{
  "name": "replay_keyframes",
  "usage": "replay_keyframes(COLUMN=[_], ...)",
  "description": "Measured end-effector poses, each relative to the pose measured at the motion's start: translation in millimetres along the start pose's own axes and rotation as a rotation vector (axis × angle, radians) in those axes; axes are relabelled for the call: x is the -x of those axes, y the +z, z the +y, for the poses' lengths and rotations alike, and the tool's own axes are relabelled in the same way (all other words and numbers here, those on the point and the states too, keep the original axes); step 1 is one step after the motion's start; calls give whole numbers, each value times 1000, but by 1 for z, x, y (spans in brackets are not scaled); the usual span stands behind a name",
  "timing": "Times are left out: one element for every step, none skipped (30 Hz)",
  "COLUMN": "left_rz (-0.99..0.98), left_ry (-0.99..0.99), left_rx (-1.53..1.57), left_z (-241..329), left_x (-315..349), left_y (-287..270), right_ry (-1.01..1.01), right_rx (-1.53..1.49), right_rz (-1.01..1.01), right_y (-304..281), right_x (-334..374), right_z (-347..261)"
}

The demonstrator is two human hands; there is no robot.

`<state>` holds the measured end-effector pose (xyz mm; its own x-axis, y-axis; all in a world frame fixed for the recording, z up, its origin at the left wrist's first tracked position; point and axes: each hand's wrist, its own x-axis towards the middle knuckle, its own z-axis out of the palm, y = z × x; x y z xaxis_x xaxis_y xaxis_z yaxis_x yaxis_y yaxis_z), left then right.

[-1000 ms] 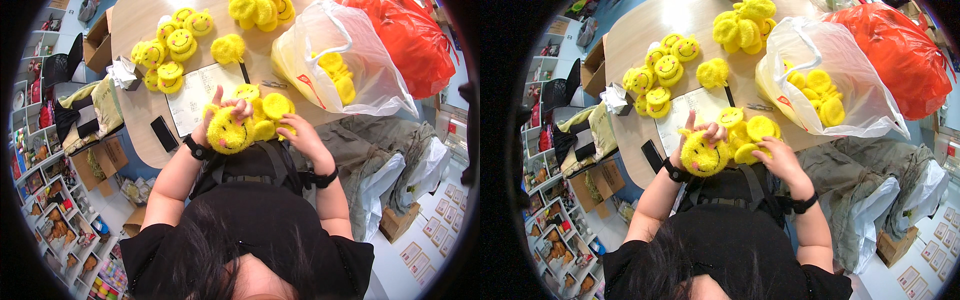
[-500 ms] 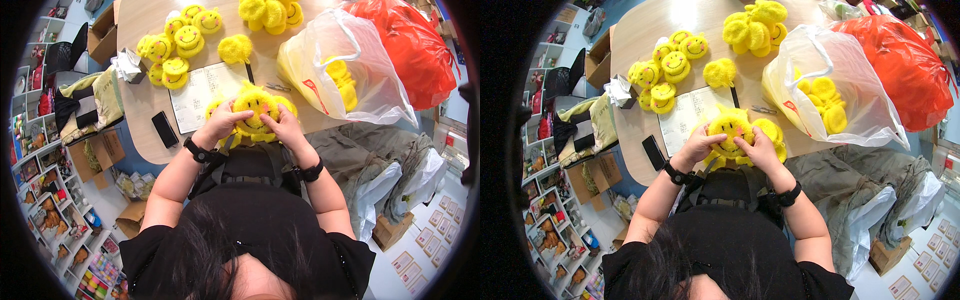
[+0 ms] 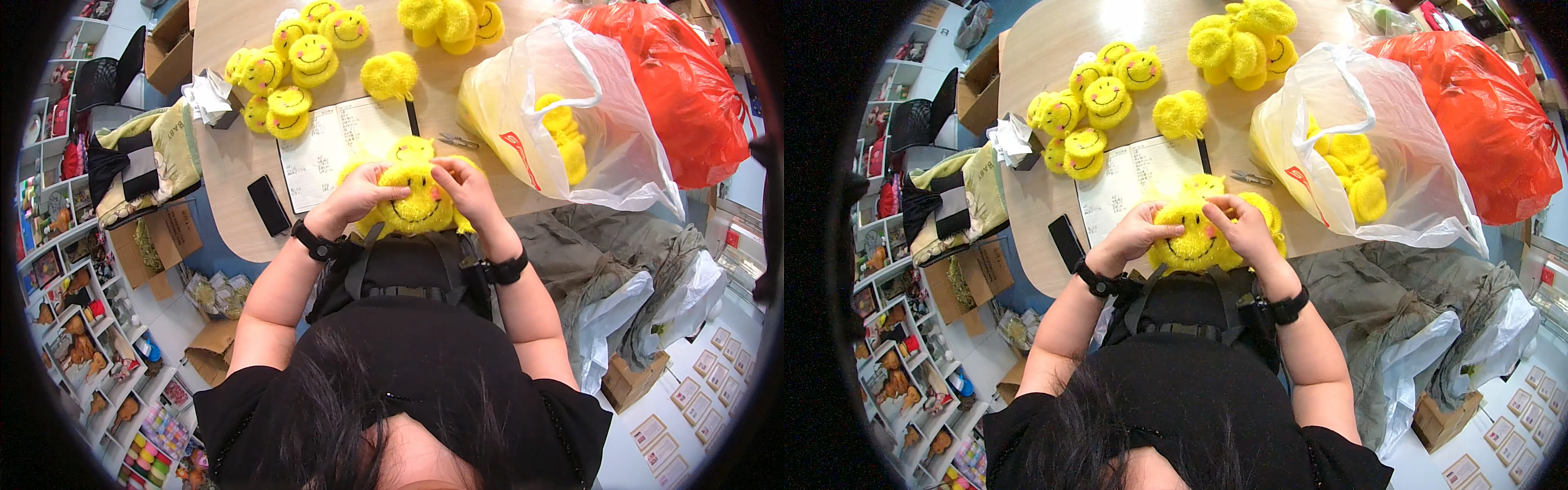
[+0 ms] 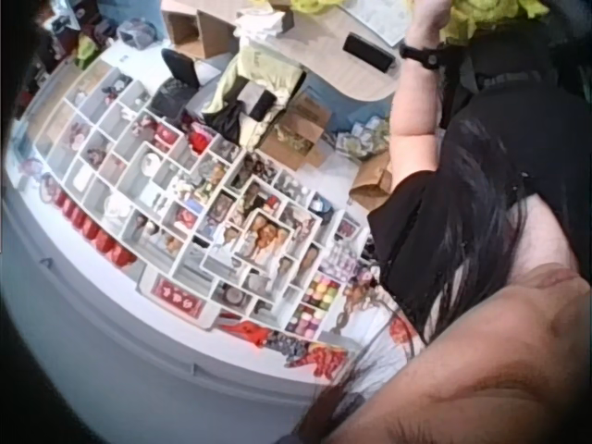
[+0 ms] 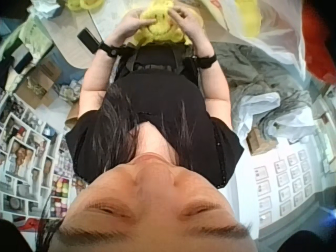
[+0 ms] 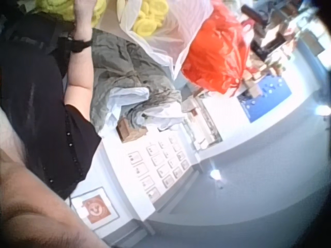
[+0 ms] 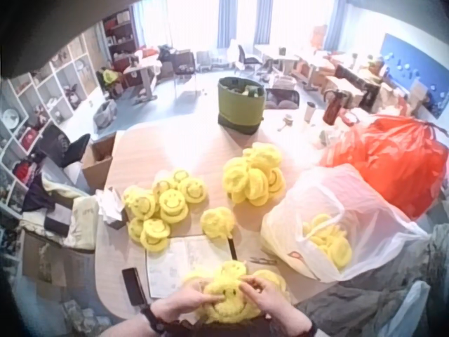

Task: The person assembles yellow smiley-face plush toys by attaching small pom-pom pieces to the main body using a needle and thread. They repeatedly pick up a plush, sew on a pom-pom, and place the finished item into a plastic bag.

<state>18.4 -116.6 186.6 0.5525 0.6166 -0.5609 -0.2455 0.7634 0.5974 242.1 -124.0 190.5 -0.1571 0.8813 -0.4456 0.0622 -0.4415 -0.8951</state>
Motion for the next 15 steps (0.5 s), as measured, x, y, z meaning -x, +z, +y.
replay_keyframes(left_rz=[-42, -66, -115, -97, -105, -123, -113, -113, -118, -97, -80, -74, -26, 10, 46], left_ry=[11, -2, -3, -31, -45, -58, -59, -62, -68, -40, -18, 8, 13, 22, 31], left_rx=[-27, -51, -49, -85, -92, -86, -87, -75, -52, -66, -68, -54, -89, -108, -126], left_z=[1, 1, 2, 3, 4, 4, 4, 4, 5, 5, 5, 5, 6, 7, 9], left_x=[0, -1, -1, -2, -3, -4, -5, -7, -8, -11, -13, -16, -20, -25, -31], left_y=[1, 2, 3, 3, 4, 4, 3, 1, -1, -4, -8, -12, -18, -25, -32], right_ry=[-36, 5, 45, 64, 82, 82, 90, 84, 66, 77, 104, 115, 125, 105, 84], right_rx=[35, -1, -52, -114, -174, -222, -218, -230, -247, -284, -261, -250, -239, -196, -103], right_rz=[18, -20, -42, -69, -97, -58, -40, -38, -40, -49, -44, -55, -66, -87, -53], right_y=[2, 4, 6, 7, 7, 6, 6, 5, 4, 6, 6, 7, 8, 7, 7], right_x=[-7, -14, -20, -27, -32, -37, -42, -47, -51, -55, -60, -66, -74, -83, -93], right_z=[-2, -5, -7, -9, -10, -11, -11, -11, -9, -6, -2, 3, 9, 14, 20])
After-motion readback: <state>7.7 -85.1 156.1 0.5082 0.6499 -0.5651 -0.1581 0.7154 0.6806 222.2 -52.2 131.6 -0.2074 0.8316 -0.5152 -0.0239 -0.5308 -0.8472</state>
